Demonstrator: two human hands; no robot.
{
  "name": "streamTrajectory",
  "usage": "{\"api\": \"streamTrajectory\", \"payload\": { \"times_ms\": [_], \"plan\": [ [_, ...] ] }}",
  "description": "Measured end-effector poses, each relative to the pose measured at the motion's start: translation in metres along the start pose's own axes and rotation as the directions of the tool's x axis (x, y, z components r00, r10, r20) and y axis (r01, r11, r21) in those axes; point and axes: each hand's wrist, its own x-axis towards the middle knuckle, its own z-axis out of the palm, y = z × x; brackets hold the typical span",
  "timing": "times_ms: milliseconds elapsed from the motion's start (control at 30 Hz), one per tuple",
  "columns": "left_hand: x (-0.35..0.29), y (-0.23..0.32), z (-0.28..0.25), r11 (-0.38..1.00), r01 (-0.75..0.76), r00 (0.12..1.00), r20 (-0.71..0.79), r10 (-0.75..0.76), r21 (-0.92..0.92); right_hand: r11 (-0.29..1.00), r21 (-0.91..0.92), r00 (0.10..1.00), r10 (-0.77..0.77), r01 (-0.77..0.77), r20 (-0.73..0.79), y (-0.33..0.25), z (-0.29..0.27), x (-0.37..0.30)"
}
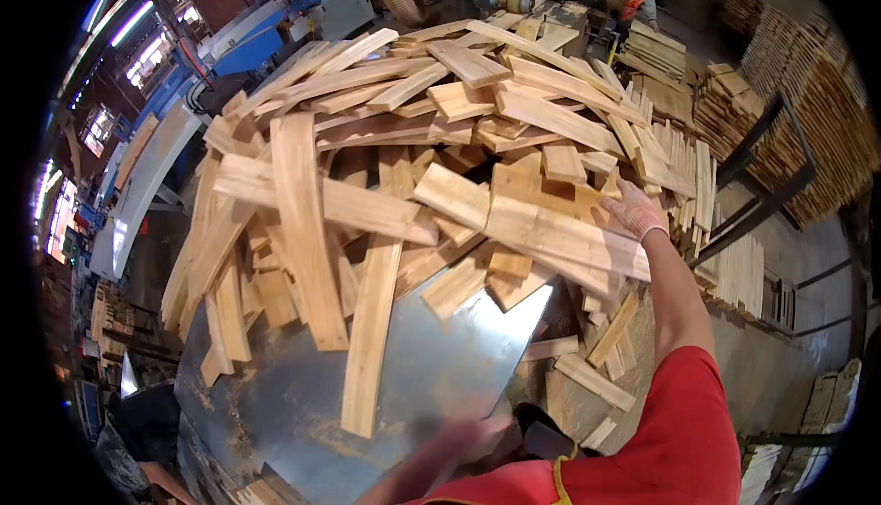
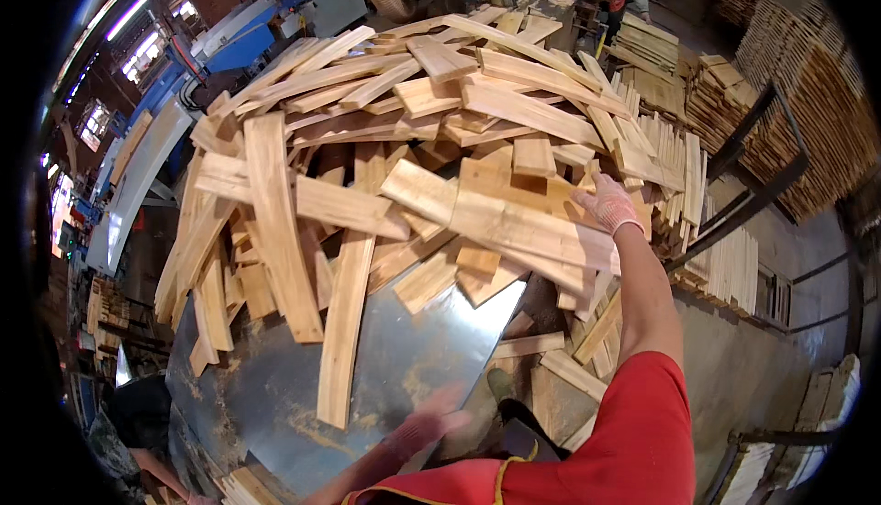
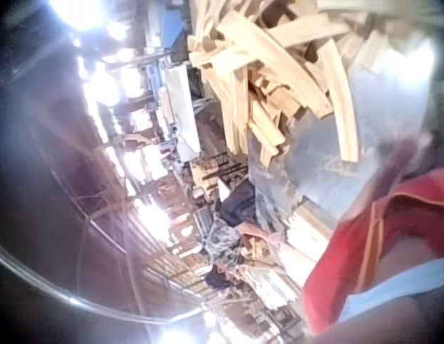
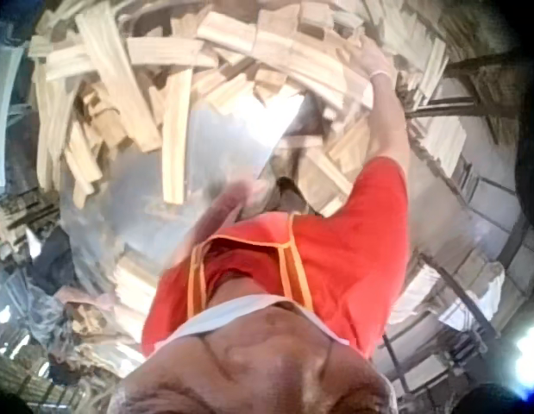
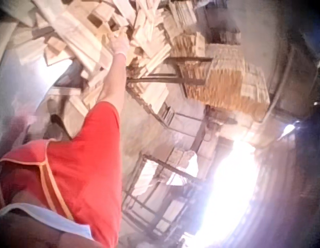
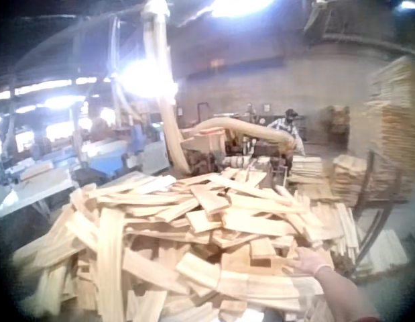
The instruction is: The person sorts wooden planks on a metal table in a workshop. They pick up planks from a disorganized pile, inspect them, and place them into a neat stack. The person occasionally moves the stack to make room for more planks.
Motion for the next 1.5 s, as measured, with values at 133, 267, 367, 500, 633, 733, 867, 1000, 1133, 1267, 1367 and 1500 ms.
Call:
{"api": "streamTrajectory", "payload": {
  "times_ms": [133, 267, 367, 500, 633, 733, 867, 1000, 1133, 1267, 1367, 1500],
  "plan": [
    [0.138, 0.086, 0.001, 0.429, 0.174, 0.975, 0.216, 0.051, -0.887, 0.993, 0.079, 0.969, 0.069, -0.090, 0.236, 0.000, 0.001, 0.053],
    [0.228, 0.108, 0.008, 0.526, 0.109, 0.992, 0.125, -0.006, -0.844, 0.959, 0.187, 0.867, -0.272, 0.211, 0.418, -0.004, 0.014, 0.060],
    [0.257, 0.079, 0.031, 0.353, 0.094, 0.994, 0.111, 0.026, -0.931, 0.932, 0.360, 0.799, -0.256, 0.053, 0.544, -0.055, 0.019, 0.020],
    [0.183, 0.076, 0.012, 0.169, 0.068, 0.998, 0.069, -0.004, -0.983, 0.848, 0.508, 0.825, -0.177, -0.149, 0.537, -0.098, 0.045, -0.080],
    [0.078, 0.024, -0.020, -0.005, -0.161, 0.987, -0.161, -0.003, -0.987, 0.610, 0.721, 0.749, -0.296, -0.329, 0.593, -0.140, 0.090, -0.165],
    [-0.021, -0.007, -0.051, 0.073, -0.319, 0.941, -0.325, -0.090, -0.945, 0.624, 0.759, 0.670, -0.485, -0.184, 0.561, -0.210, 0.101, -0.220],
    [-0.160, -0.043, -0.067, 0.354, -0.394, 0.794, -0.509, -0.334, -0.848, 0.582, 0.789, 0.586, -0.576, -0.195, 0.570, -0.327, 0.113, -0.294],
    [-0.299, -0.102, -0.020, 0.720, 0.182, 0.530, -0.550, -0.645, -0.670, 0.697, 0.715, 0.537, -0.583, -0.055, 0.610, -0.418, 0.144, -0.405],
    [-0.391, -0.182, 0.073, 0.650, 0.107, 0.152, -0.634, -0.758, -0.752, 0.790, 0.565, 0.383, -0.611, 0.239, 0.693, -0.478, 0.192, -0.515],
    [-0.434, -0.178, 0.069, 0.459, 0.601, -0.093, -0.628, -0.773, -0.654, 0.688, 0.656, 0.057, -0.703, 0.310, 0.709, -0.510, 0.225, -0.642],
    [-0.447, -0.205, 0.110, 0.380, 0.845, -0.285, -0.919, -0.272, -0.375, 0.552, 0.808, -0.390, -0.711, 0.206, 0.585, -0.527, 0.255, -0.682],
    [-0.452, -0.211, 0.128, 0.378, 0.868, -0.108, -0.865, -0.490, -0.323, 0.664, 0.703, -0.585, -0.685, -0.257, 0.433, -0.531, 0.254, -0.621]
  ]
}}
